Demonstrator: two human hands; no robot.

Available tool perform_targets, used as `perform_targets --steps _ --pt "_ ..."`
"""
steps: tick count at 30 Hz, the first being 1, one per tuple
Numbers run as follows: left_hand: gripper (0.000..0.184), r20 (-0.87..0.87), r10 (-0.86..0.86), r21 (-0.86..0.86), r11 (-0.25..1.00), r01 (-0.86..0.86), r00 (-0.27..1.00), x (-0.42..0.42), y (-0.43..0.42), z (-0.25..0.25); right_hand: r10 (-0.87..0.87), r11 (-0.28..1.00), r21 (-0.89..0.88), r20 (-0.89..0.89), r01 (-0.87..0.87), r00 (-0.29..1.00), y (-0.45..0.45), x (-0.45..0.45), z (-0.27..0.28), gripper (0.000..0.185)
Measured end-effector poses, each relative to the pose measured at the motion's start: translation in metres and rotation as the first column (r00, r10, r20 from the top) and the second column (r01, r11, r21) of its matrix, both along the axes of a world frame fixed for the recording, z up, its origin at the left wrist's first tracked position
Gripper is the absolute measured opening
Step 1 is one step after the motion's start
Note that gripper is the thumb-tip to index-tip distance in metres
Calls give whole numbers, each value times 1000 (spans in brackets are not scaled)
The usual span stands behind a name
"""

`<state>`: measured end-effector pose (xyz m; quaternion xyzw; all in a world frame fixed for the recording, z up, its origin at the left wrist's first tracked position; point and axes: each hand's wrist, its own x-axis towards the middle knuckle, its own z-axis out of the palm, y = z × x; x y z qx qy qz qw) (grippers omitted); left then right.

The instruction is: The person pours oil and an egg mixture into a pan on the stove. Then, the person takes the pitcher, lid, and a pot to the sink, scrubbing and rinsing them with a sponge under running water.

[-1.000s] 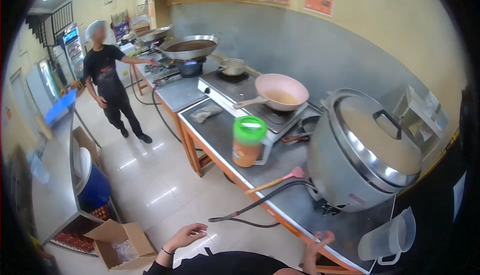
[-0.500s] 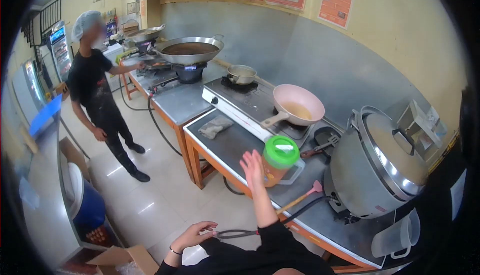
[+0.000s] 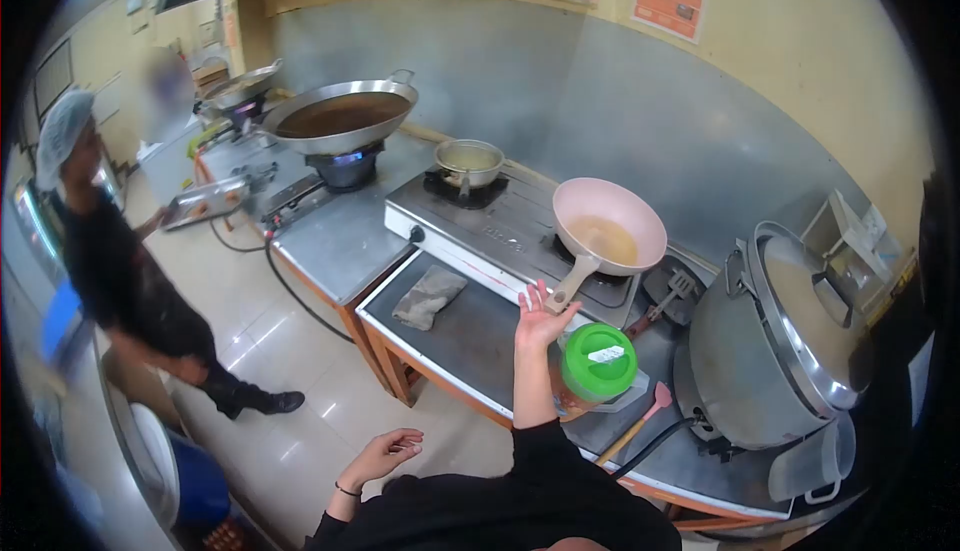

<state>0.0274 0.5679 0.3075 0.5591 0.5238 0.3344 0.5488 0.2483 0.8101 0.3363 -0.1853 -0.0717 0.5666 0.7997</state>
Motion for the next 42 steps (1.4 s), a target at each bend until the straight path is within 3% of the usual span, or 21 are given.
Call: perform_targets --steps 2,5,10,13,16,17,19,25,29,33,37,42 --pt "28 89 -63 -25 998 65 994 -10 28 -15 5 1000 16 23 -6 1000 -2 -3 -8 52" --pt "27 83 -163 26 987 161 983 -19 88 -24 -77 997 19 107 75 991 1 0 -16 49" --pt "27 92 -266 119 960 255 960 -24 210 -15 53 978 207 -177 -15 983 33 16 -14 47" --pt "28 103 -281 180 949 259 954 -29 276 -7 100 983 170 -157 -72 983 60 24 -12 47" --pt "27 337 -249 140 967 214 908 -45 344 -10 216 974 85 -94 -208 972 72 40 -11 37" --pt "26 435 -159 30 986 162 886 -47 359 5 255 967 30 -143 -253 956 72 47 -5 31" --pt "25 452 -62 49 998 45 890 -54 403 3 391 920 164 -280 -357 877 74 51 -6 25" --pt "27 467 86 121 980 -159 880 -56 513 1 271 961 -2 -178 -276 946 75 36 12 18" --pt "27 425 165 163 953 -255 890 -46 528 12 241 967 -38 -180 -252 954 73 37 27 15" --pt "24 469 140 185 950 -251 872 -36 519 -3 251 965 -38 -149 -259 956 72 40 30 14" --pt "22 442 69 241 951 -192 894 -37 497 -11 229 967 -110 -40 -232 973 70 37 31 14" --pt "13 425 16 232 965 -126 905 -28 452 -6 259 962 -73 -47 -262 965 71 40 22 15"
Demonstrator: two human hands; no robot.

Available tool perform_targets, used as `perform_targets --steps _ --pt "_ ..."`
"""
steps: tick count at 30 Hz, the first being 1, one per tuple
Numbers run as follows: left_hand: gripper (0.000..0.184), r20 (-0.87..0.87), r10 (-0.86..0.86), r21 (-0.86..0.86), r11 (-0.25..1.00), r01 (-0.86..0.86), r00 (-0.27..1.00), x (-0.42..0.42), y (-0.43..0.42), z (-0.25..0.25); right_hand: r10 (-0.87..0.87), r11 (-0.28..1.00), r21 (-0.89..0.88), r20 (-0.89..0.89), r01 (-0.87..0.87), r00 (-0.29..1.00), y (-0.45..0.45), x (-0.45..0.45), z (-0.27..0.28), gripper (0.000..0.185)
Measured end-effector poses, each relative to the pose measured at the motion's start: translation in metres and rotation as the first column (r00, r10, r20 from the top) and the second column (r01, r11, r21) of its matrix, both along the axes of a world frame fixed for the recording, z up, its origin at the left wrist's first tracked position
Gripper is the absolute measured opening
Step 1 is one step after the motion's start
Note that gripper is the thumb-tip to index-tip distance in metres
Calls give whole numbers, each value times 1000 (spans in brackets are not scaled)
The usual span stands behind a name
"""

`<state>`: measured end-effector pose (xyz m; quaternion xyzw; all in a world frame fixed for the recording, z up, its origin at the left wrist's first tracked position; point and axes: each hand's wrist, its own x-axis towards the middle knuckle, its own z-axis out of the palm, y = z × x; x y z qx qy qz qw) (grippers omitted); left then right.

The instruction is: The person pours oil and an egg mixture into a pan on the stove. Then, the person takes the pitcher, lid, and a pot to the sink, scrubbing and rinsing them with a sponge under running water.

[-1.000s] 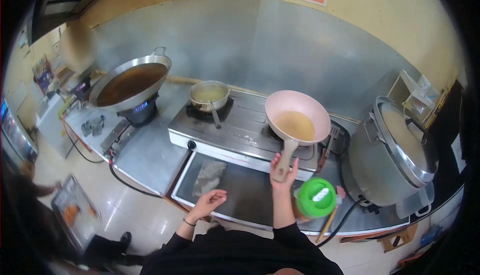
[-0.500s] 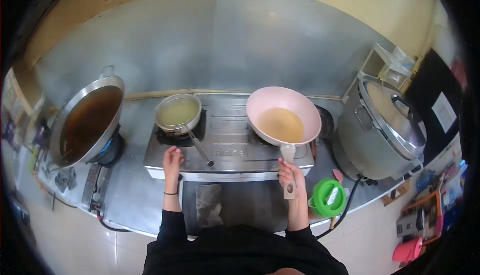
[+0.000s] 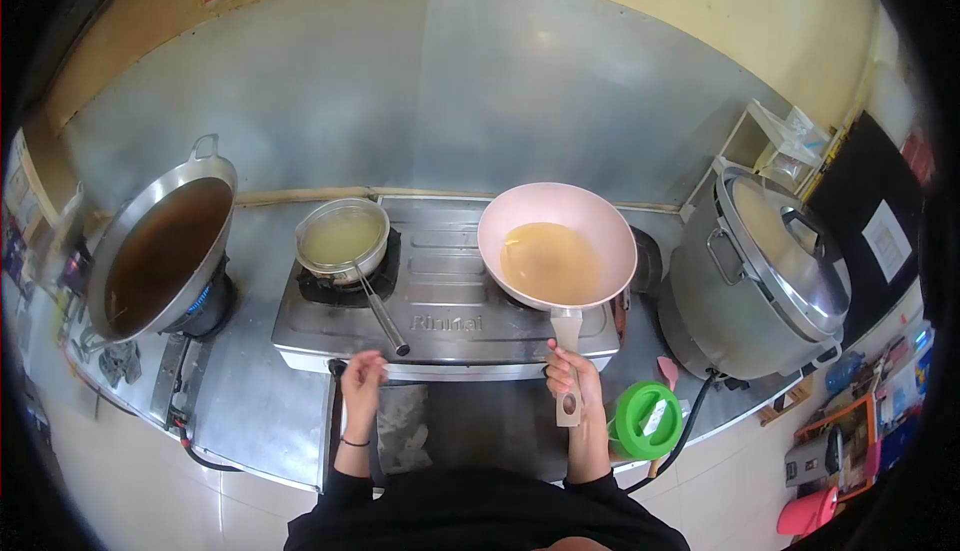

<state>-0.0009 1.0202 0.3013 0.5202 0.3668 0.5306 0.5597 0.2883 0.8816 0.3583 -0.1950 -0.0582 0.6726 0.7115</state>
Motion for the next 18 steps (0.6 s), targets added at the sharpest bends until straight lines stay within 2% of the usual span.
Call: perform_targets --steps 3,7,8,11,12,15,16,17,18 --pt "13 -96 -160 -67 986 154 983 19 -28 -1 17 999 39 -72 -14 997 1 4 -10 15" --pt "12 -30 -329 -110 940 324 944 48 -53 9 14 997 71 -74 -9 997 2 3 -17 16" --pt "12 -21 -365 -107 927 361 931 54 -57 9 41 993 112 -89 -31 995 3 6 -28 22" --pt "12 -45 -449 -90 892 444 892 67 -68 4 -20 986 156 -219 55 975 -2 -11 -8 36" --pt "12 -68 -469 -88 882 463 881 71 -73 7 -254 967 -48 -112 251 961 -4 -26 0 52" --pt "12 -47 -479 -25 878 479 876 85 -84 12 -230 965 -185 -254 187 939 -35 -51 -40 53" --pt "12 -52 -462 28 886 464 885 89 -86 11 21 991 -132 28 -18 999 -61 -54 -60 46" --pt "13 -51 -442 80 892 444 896 95 -87 11 264 963 -146 316 -228 911 -88 -47 -74 40" --pt "14 -126 -424 222 869 442 897 102 -88 20 312 950 -202 578 -239 754 -112 -41 -62 31"
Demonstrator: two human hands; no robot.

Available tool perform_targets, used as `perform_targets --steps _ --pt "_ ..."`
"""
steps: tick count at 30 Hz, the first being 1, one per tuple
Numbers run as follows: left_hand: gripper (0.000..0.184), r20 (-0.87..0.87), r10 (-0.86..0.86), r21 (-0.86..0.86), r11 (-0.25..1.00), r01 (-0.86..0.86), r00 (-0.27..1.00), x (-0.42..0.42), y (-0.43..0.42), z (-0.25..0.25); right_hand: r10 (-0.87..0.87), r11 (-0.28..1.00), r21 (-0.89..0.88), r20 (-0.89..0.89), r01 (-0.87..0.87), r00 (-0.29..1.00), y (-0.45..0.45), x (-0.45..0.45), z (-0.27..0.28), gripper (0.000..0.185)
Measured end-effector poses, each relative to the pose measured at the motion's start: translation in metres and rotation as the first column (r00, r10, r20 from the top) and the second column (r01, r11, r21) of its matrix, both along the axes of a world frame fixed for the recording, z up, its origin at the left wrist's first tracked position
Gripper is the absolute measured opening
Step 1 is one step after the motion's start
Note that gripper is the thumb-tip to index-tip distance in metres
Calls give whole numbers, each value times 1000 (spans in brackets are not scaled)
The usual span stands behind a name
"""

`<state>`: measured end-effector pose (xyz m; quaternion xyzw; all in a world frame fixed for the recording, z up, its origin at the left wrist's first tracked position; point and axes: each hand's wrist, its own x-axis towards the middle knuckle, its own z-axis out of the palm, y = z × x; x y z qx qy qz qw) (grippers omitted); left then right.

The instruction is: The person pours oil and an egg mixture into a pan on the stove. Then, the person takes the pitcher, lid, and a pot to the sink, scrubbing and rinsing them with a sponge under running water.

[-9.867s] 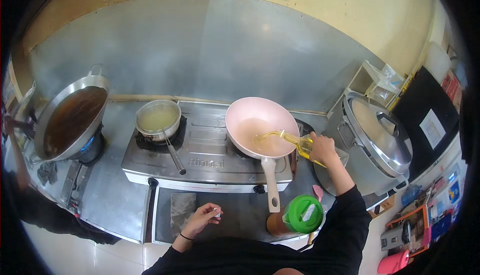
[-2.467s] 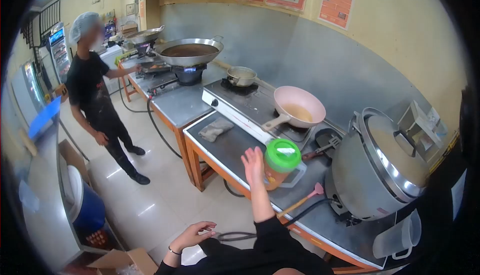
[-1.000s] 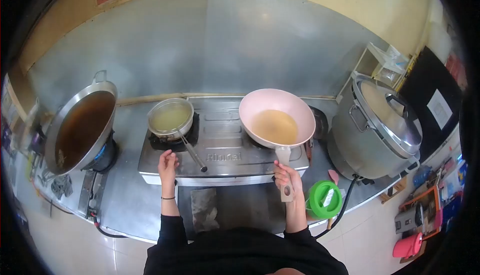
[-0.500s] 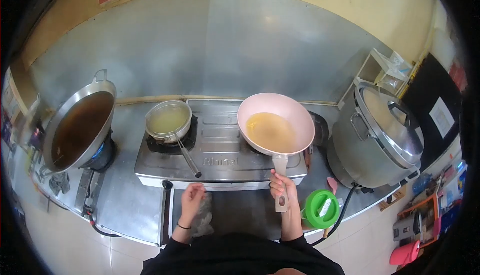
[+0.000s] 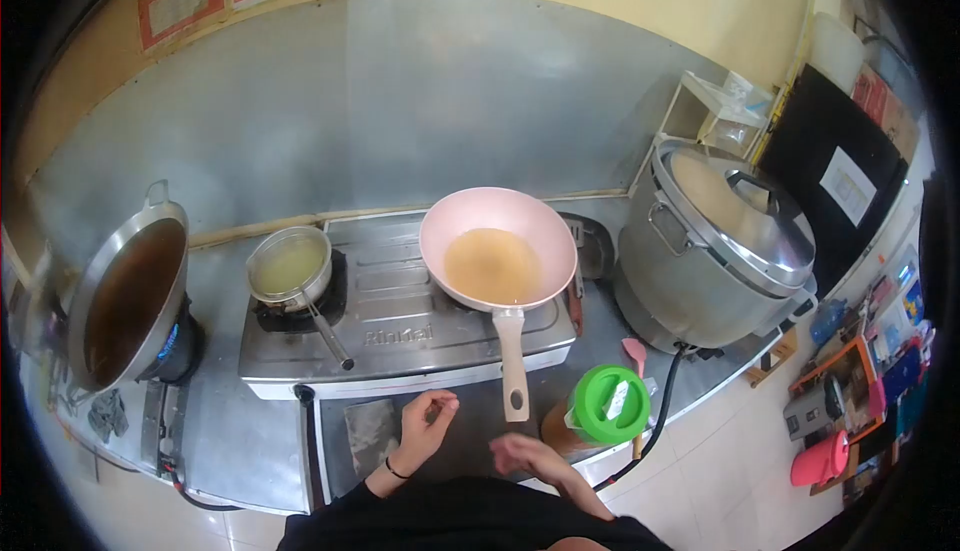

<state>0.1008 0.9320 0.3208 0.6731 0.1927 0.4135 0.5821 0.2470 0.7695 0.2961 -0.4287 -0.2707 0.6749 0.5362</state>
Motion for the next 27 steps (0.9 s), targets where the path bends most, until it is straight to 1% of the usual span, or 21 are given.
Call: perform_targets --steps 1,2,3,4,5,6,7,8,9,10,11,12,13,14,15,17,19,21,22,25,27 --pt "15 -4 7 158 987 -7 1000 6 -2 17 66 998 0 300 -69 951 -30 5 23 23" --pt "16 -12 16 311 950 -11 1000 10 -4 34 123 988 35 382 -147 916 -56 22 43 22" --pt "19 -5 -63 395 917 60 998 16 -7 49 171 973 63 457 -224 873 -84 42 63 22" --pt "21 -8 -144 475 870 131 989 26 -12 66 1 995 86 454 -45 891 -113 57 79 17" --pt "23 -18 -224 552 810 197 974 36 -17 82 -276 944 269 319 193 907 -143 72 73 20" --pt "25 -75 -337 571 758 317 939 46 -25 100 -546 800 487 347 351 763 -152 85 79 27" --pt "27 -132 -442 577 694 431 888 58 -34 112 -770 577 535 102 618 630 -152 95 77 34" --pt "29 -181 -491 615 620 487 852 73 -43 115 -915 389 475 100 789 391 -146 108 81 33" --pt "32 -228 -531 649 542 534 816 86 -54 114 -868 416 508 470 754 163 -139 121 78 35" --pt "34 -275 -486 710 479 516 829 99 -63 112 -839 446 533 530 719 127 -137 139 59 39" --pt "36 -314 -431 767 410 494 846 113 -71 108 -822 469 524 553 711 134 -130 150 44 43" --pt "38 -348 -369 813 339 473 862 124 -79 103 -820 537 496 497 682 284 -122 161 27 47" --pt "39 -455 -313 790 291 540 834 134 -85 95 -783 590 388 490 708 383 -117 164 19 51" --pt "40 -555 -251 756 244 607 793 144 -90 86 -847 502 390 402 772 347 -106 160 15 52" --pt "41 -644 -178 717 198 668 744 152 -94 85 -845 524 430 366 735 389 -104 164 11 55" --pt "38 -646 -139 722 208 659 751 159 -102 85 -821 570 432 323 699 470 -104 175 7 57" --pt "37 -673 -120 706 188 682 730 163 -103 90 -793 598 448 448 665 412 -95 176 12 49" --pt "33 -661 -75 680 362 638 747 159 -107 100 -725 639 438 619 633 304 -91 178 3 46" --pt "32 -654 -50 663 442 604 755 159 -108 104 -735 660 489 579 571 354 -87 173 9 41" --pt "32 -768 -14 579 409 705 640 164 -111 95 -794 598 509 484 619 368 -90 171 -8 40" --pt "32 -738 18 622 406 670 675 164 -115 87 -789 598 509 511 619 342 -98 175 -21 40"
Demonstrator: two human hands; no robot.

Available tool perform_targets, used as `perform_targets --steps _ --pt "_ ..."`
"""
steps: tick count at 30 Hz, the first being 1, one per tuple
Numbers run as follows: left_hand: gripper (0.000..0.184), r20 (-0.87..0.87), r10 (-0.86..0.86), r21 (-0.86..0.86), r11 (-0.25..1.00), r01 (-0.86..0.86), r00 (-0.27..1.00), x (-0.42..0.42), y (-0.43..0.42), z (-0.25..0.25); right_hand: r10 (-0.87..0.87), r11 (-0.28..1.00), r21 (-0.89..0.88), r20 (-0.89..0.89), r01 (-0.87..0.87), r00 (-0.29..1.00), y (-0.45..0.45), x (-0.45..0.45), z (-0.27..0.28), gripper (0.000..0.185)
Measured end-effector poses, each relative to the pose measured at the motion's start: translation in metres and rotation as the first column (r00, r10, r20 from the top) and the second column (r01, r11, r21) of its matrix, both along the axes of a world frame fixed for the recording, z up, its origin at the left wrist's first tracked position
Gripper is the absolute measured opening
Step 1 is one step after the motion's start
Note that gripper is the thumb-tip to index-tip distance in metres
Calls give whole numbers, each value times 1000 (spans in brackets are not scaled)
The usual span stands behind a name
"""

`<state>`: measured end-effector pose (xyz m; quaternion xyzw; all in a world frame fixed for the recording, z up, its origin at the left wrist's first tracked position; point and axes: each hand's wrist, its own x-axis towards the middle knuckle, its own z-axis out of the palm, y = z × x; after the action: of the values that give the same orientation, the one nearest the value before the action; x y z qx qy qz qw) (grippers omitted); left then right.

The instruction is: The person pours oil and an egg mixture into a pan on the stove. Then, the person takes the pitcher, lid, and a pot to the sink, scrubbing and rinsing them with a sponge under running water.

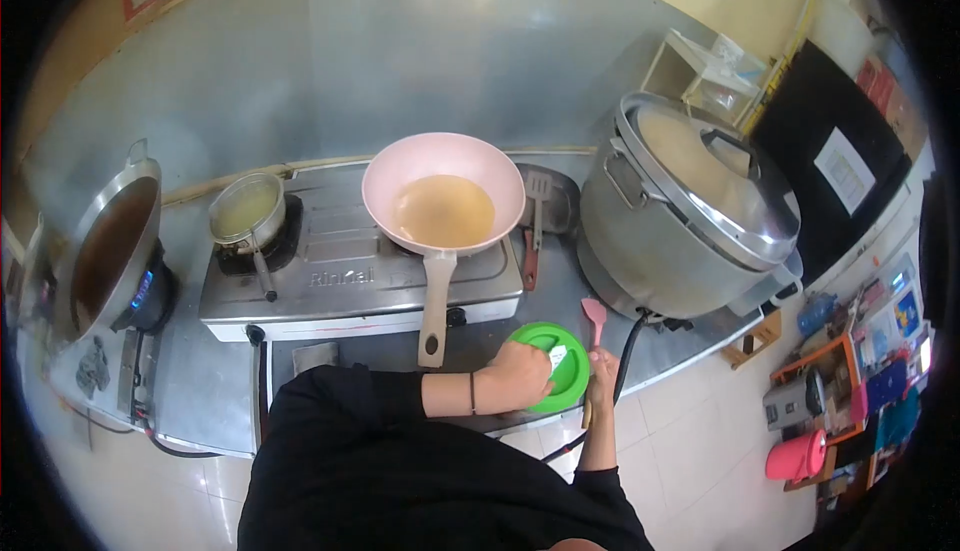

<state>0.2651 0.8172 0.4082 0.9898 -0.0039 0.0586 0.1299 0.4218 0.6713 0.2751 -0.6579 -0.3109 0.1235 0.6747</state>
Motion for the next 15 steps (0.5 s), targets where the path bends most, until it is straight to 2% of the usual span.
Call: perform_targets --steps 3,4,6,10,15 --pt "32 9 27 -11 1000 -27 1000 0 -4 -4 38 999 1 -46 -38 998 -3 -8 21 42" --pt "32 14 41 -14 999 -41 999 2 -2 -3 52 998 41 5 -52 999 -2 -5 19 43" --pt "33 23 50 -2 999 -50 998 6 -4 -1 49 997 64 -162 -39 986 3 -25 51 41" --pt "34 28 60 30 998 -61 998 12 -1 3 -31 994 102 -76 39 997 3 -17 23 41" --pt "35 34 25 48 998 -27 999 14 0 1 -136 986 94 -49 140 990 5 -19 20 41"
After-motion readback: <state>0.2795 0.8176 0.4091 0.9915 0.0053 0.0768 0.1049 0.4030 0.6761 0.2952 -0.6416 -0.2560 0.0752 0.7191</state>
